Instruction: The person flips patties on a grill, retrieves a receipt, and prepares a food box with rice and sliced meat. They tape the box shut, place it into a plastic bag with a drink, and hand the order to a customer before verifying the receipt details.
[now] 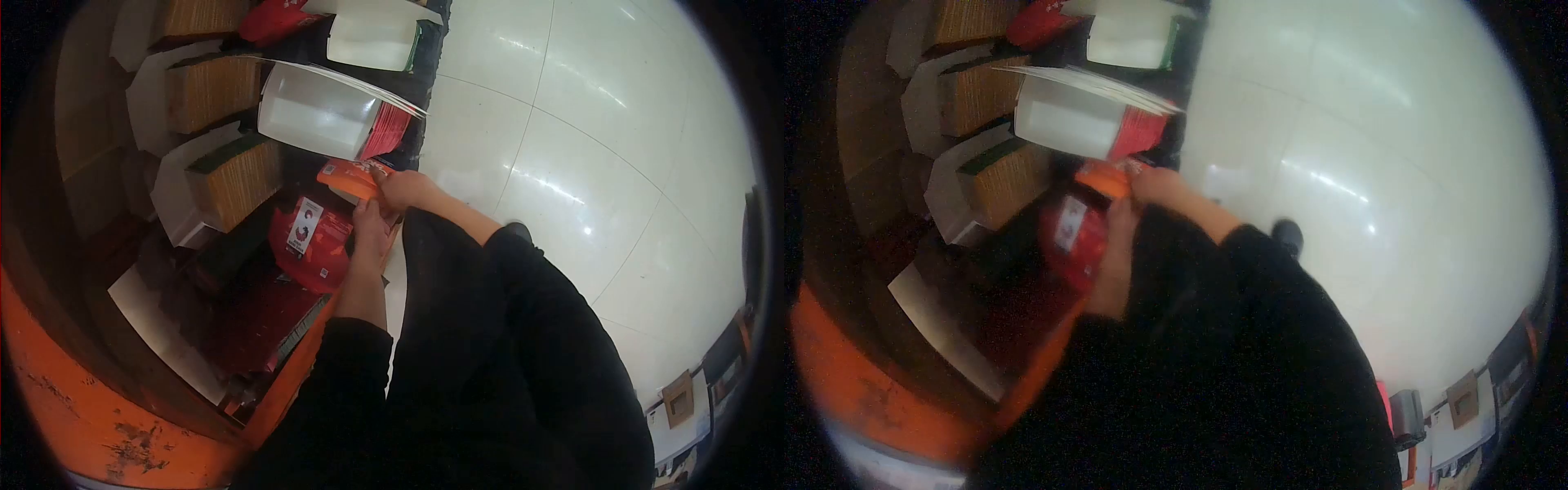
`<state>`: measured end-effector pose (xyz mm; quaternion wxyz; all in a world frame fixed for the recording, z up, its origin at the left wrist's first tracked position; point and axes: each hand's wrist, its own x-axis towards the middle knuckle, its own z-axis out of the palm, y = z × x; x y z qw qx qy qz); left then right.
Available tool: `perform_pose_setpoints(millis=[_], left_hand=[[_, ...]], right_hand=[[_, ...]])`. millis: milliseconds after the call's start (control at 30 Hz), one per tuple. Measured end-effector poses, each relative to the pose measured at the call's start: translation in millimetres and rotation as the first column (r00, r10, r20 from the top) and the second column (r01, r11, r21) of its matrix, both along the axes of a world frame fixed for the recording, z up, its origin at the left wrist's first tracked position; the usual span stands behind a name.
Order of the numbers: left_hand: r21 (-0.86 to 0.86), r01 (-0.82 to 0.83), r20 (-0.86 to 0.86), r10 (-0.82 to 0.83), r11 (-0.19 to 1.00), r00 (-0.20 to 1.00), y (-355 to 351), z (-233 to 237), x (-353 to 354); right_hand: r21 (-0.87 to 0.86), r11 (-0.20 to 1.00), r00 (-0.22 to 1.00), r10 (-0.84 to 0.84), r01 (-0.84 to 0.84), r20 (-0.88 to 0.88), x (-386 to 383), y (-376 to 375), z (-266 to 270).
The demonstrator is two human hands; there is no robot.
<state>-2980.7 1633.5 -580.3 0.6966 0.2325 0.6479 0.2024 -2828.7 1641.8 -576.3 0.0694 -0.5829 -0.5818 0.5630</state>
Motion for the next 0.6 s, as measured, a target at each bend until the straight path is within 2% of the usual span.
perform_pose_setpoints(millis=[67, 167, 233, 267, 300, 333, 367, 400, 467, 500, 567, 600], left_hand=[[0.010, 0.021, -0.033, -0.021, 1.000, 0.999, 1.5, 7.7, -0.4], [0.043, 0.088, -0.111, -0.082, 0.995, 0.990, 3.8, 17.6, -1.2], [0.089, 0.253, -0.278, -0.220, 0.963, 0.935, 2.9, 19.7, -4.4], [0.102, 0.420, -0.428, -0.341, 0.902, 0.837, 0.1, 22.7, -8.4], [0.071, 0.611, -0.598, -0.456, 0.789, 0.659, -3.0, 27.3, -15.2], [0.009, 0.752, -0.734, -0.507, 0.659, 0.453, -8.1, 37.0, -21.1], [-0.020, 0.796, -0.794, -0.494, 0.606, 0.356, -15.5, 44.0, -24.6], [-0.010, 0.792, -0.818, -0.460, 0.610, 0.344, -23.8, 55.2, -29.4], [0.165, 0.575, -0.713, -0.306, 0.801, 0.631, -45.2, 80.3, -20.6], [0.313, 0.430, -0.626, -0.157, 0.847, 0.764, -59.6, 90.3, -16.8], [0.353, 0.447, -0.603, -0.166, 0.822, 0.781, -75.7, 138.4, -7.7], [0.359, 0.441, -0.596, -0.162, 0.822, 0.787, -83.5, 160.9, -7.6]], right_hand=[[0.061, 0.994, 0.996, -0.089, 0.087, 0.026, -12.4, -1.2, -6.2], [0.116, 0.993, 0.988, -0.017, -0.001, 0.151, -20.5, -3.5, -2.2], [0.104, 0.987, 0.952, -0.144, 0.120, 0.270, -38.5, -6.3, -6.3], [0.103, 0.979, 0.922, -0.203, 0.178, 0.329, -44.1, -7.1, -10.2], [0.101, 0.978, 0.934, -0.207, 0.185, 0.293, -40.2, -7.5, -7.0], [0.101, 0.977, 0.944, -0.209, 0.189, 0.254, -34.9, -8.7, -4.1], [0.098, 0.976, 0.954, -0.210, 0.193, 0.213, -31.0, -9.6, -1.5], [0.069, 0.984, 0.962, -0.173, 0.162, 0.211, -28.2, -11.2, 4.4], [0.010, 0.995, 0.972, -0.101, 0.101, 0.214, -18.8, -15.2, 17.0], [0.024, 0.994, 0.975, -0.110, 0.107, 0.194, -16.8, -16.8, 19.1], [0.054, 0.990, 0.980, -0.137, 0.131, 0.146, -19.5, -15.2, 17.8], [0.143, 0.961, 0.962, -0.252, 0.236, 0.104, -22.0, -13.8, 21.4]])
